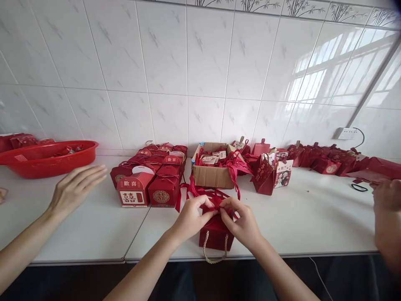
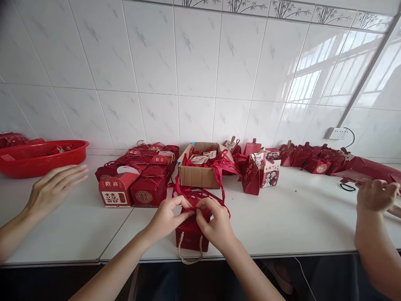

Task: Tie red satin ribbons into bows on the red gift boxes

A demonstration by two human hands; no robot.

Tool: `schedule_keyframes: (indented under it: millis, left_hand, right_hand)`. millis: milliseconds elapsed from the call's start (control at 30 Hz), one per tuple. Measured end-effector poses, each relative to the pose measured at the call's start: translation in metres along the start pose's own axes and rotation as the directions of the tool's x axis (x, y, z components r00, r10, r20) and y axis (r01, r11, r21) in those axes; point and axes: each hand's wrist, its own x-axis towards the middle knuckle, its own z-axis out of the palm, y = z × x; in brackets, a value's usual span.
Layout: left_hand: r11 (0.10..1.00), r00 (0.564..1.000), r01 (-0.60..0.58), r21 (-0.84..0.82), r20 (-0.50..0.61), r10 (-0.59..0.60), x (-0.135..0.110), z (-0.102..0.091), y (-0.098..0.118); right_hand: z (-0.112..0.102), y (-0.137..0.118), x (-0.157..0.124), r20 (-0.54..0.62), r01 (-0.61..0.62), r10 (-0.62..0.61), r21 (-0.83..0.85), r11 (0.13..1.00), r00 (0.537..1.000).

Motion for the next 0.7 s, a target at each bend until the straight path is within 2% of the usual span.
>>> schedule_keyframes:
  millis: [133, 333, 467, 567, 700]
  left_hand:
    - [1.0, 1.0, 0.005, -0.001, 0.009, -0.005, 0.001, 0.0, -0.001]
    - [1.0, 1.0, 0.025, -0.017, -0.01, -0.025, 0.0, 0.003, -0.008]
    - [0.998, 0.999, 0.042, -0.038, 0.002, -0.042, 0.001, 0.003, -0.007]
    - [0.998, 0.999, 0.052, -0.045, 0.006, -0.052, 0.002, 0.004, -0.007]
    - [0.997, 0.998, 0.065, -0.047, 0.002, -0.065, 0.004, 0.004, -0.007]
  right_hand:
    - [0.003, 0.002, 0.0, -0.063, 0.039, -0.042, -0.041, 0.998, 0.997]
    - [-0.003, 0.002, 0.0, -0.075, 0.135, -0.145, -0.13, 0.982, 0.987]
    - [-0.01, -0.002, -0.004, 0.004, 0.258, -0.265, -0.241, 0.936, 0.964]
    - [-0.012, -0.003, -0.006, 0.07, 0.274, -0.266, -0.345, 0.898, 0.961]
    - [-0.01, -0.003, -0.007, 0.05, 0.219, -0.222, -0.47, 0.855, 0.974]
